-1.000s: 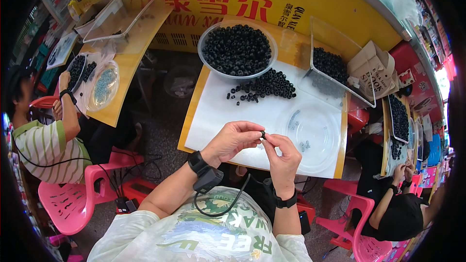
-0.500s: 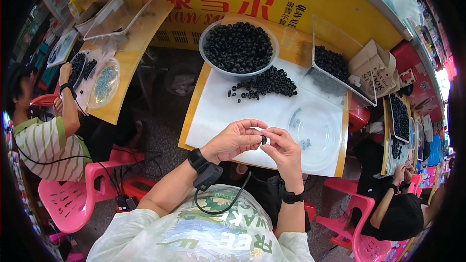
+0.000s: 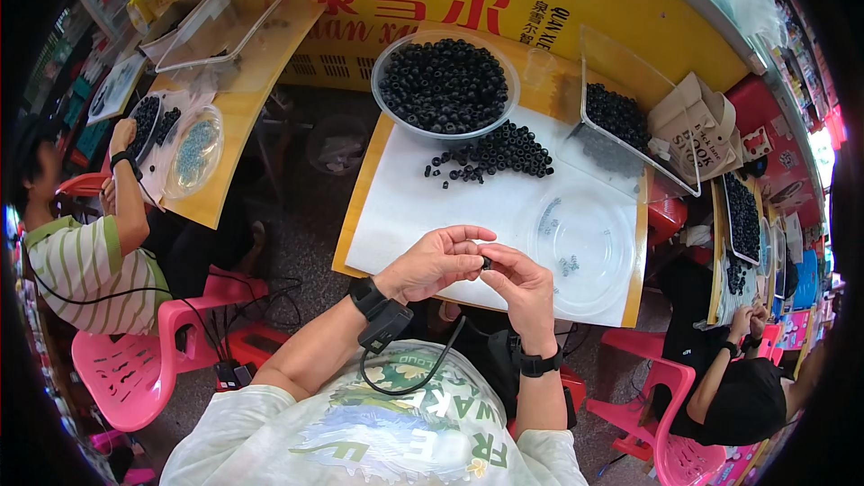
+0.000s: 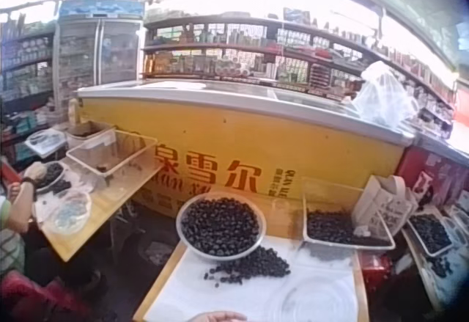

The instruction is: Inspecting and sorting small black beads into containers on a plastic tray.

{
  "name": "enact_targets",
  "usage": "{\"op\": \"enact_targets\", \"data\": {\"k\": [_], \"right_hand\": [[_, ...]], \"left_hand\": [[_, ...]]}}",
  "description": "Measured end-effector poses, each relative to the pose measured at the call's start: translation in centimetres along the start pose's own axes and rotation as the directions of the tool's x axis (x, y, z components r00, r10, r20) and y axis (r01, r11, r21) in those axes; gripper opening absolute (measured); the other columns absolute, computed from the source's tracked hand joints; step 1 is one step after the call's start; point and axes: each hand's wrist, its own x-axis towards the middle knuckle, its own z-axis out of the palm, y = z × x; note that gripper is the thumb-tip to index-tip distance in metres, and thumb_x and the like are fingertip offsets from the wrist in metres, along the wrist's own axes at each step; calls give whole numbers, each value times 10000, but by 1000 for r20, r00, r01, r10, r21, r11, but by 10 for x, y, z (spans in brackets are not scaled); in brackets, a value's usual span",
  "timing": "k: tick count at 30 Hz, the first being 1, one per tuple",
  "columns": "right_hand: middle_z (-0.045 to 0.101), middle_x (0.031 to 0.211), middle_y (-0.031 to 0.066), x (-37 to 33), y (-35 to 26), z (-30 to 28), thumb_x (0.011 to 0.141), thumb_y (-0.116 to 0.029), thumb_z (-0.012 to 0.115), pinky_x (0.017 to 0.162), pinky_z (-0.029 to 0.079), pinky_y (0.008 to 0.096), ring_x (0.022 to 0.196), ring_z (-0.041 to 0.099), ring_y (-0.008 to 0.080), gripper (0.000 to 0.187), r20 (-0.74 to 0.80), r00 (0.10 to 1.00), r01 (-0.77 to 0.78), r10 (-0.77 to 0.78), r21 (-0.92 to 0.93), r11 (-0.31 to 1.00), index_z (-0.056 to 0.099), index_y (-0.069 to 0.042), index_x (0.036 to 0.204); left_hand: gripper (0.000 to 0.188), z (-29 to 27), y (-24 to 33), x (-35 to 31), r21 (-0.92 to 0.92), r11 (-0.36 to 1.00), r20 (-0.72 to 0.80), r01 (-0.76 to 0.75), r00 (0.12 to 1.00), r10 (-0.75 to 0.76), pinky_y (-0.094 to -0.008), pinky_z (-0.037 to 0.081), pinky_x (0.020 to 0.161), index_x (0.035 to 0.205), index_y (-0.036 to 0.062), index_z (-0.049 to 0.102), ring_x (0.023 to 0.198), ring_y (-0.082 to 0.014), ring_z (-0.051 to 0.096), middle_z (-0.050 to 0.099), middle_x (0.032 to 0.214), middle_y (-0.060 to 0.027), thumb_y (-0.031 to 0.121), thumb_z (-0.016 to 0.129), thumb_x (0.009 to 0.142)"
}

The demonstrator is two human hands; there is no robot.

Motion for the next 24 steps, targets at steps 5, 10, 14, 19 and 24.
{"op": "enact_targets", "data": {"k": [5,10,14,19,24], "right_hand": [[691,1204,124,-4,11,2,873,89,706,937,551,295,1077,665,181,317,20,999,-31,31,-22,999,703,27,1183],[696,1186,121,-9,17,4,873,99,699,941,547,295,1070,668,185,309,19,998,-61,62,-62,996,697,40,1177],[705,1158,108,-3,9,10,887,21,710,903,536,285,1044,656,160,293,56,994,-88,95,-115,990,702,27,1179],[709,1130,101,0,-4,13,895,-38,711,880,531,294,1005,650,154,291,172,985,79,-18,-355,932,714,-10,1185],[710,1120,99,-14,2,18,908,-44,697,854,533,303,968,653,163,285,129,991,60,-20,-319,946,718,-25,1191]], "left_hand": [[495,-5,-3,-7,40,998,-35,49,998,-47,-269,570,922,1381,3,520,1056,-137,680,681,1202,-88,54,715,930],[490,-15,-13,-13,-40,996,-19,81,996,-82,-275,569,944,1388,-6,514,1083,-136,673,665,1243,-93,77,704,944],[526,-18,-11,-15,-37,996,-33,87,996,-88,-280,573,953,1422,-5,481,1081,-133,674,660,1250,-92,59,692,944],[583,-16,0,-22,-15,995,12,94,995,-94,-282,579,936,1463,-10,432,1038,-135,687,666,1230,-92,26,682,938],[617,-12,-4,-28,-39,994,30,103,994,-102,-265,586,884,1478,-10,418,994,-119,686,680,1186,-85,22,694,928]]}}
